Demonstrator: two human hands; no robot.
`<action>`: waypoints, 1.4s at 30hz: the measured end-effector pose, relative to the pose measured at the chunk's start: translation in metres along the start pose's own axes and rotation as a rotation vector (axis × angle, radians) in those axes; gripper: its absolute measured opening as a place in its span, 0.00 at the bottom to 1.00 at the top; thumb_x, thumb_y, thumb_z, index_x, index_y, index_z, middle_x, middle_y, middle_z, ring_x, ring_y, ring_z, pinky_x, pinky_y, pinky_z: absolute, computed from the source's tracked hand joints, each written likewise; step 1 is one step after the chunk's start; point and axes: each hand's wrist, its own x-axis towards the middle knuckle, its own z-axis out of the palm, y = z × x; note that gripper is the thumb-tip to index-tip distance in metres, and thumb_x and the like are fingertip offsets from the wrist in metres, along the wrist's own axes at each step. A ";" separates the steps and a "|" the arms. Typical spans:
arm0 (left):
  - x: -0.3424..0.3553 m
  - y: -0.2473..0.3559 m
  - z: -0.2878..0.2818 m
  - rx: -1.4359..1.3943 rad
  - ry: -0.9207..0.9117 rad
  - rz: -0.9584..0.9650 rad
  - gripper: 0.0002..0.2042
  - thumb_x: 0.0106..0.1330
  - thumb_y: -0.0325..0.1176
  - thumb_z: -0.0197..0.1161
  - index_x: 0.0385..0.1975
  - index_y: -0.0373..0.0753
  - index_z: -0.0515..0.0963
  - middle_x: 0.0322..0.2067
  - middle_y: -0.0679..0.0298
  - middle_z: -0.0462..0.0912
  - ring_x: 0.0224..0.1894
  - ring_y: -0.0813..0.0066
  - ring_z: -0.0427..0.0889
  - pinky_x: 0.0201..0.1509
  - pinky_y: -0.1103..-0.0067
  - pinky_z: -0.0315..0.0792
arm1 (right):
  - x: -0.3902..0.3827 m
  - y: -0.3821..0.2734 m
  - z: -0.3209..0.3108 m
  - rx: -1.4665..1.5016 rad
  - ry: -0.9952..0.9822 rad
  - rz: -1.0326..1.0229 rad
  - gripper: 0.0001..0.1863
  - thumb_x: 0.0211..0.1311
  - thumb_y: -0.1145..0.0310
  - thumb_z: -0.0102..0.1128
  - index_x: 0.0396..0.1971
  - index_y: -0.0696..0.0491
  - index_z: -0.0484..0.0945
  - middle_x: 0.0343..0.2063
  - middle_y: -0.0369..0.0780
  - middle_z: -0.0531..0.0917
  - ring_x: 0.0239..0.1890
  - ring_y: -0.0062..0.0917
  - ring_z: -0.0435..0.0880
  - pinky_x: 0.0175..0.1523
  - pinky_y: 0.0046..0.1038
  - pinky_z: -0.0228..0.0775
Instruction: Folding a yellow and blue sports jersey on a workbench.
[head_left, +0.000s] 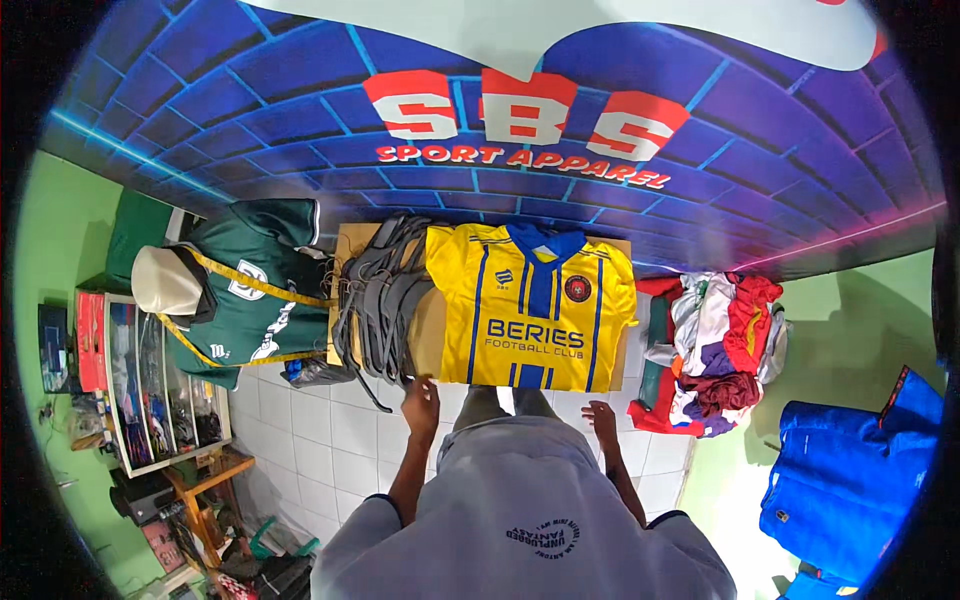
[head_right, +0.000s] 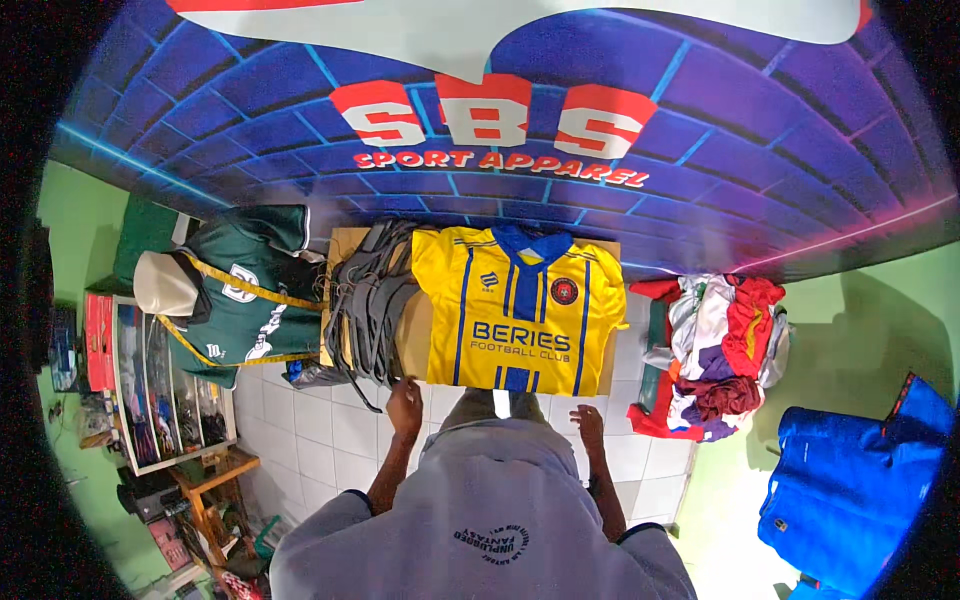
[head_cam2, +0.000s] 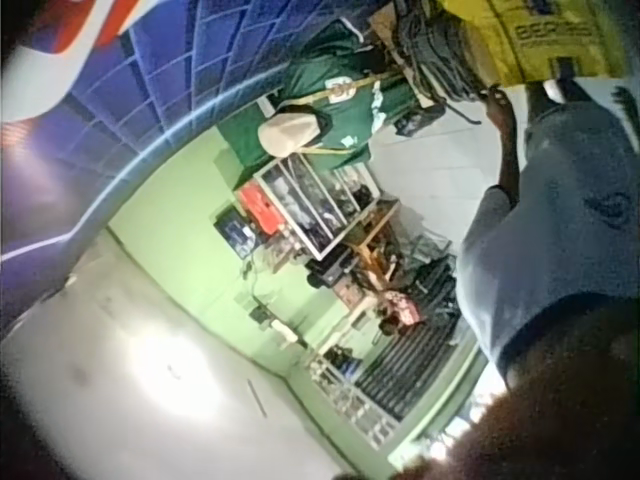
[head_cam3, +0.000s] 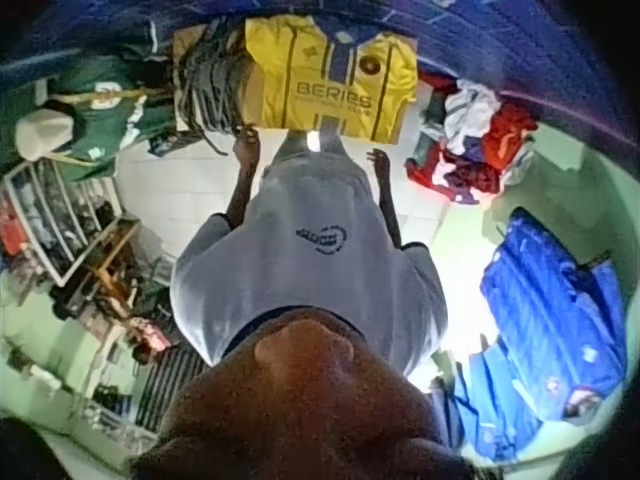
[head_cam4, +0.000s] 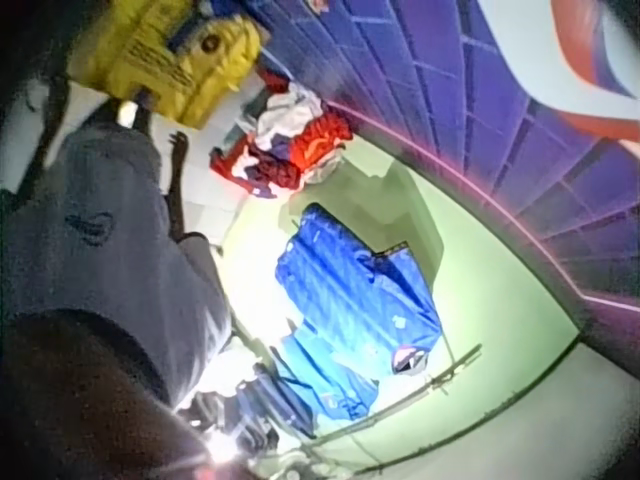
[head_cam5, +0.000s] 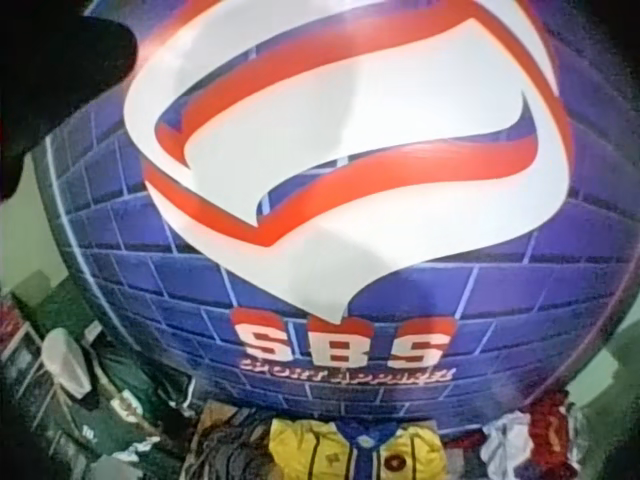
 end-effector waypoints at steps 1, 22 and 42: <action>0.011 0.005 -0.003 -0.028 0.211 0.099 0.10 0.64 0.30 0.59 0.44 0.39 0.79 0.40 0.55 0.82 0.38 0.52 0.80 0.42 0.65 0.74 | 0.002 -0.006 0.004 -0.005 -0.011 0.003 0.14 0.66 0.69 0.59 0.50 0.54 0.75 0.37 0.44 0.87 0.36 0.30 0.87 0.40 0.25 0.76; 0.120 -0.016 -0.080 0.317 0.226 -0.097 0.15 0.73 0.41 0.55 0.46 0.35 0.76 0.39 0.52 0.84 0.35 0.48 0.83 0.37 0.62 0.75 | 0.045 0.012 0.006 -0.262 -0.294 -0.150 0.10 0.72 0.69 0.54 0.44 0.57 0.81 0.33 0.42 0.87 0.35 0.29 0.86 0.42 0.28 0.78; 0.117 0.122 -0.280 0.164 0.120 0.073 0.09 0.60 0.24 0.64 0.40 0.35 0.83 0.34 0.56 0.88 0.32 0.58 0.84 0.37 0.70 0.75 | -0.011 -0.277 0.165 -0.680 -0.296 -0.474 0.14 0.72 0.66 0.57 0.48 0.59 0.82 0.45 0.43 0.87 0.45 0.37 0.86 0.50 0.32 0.76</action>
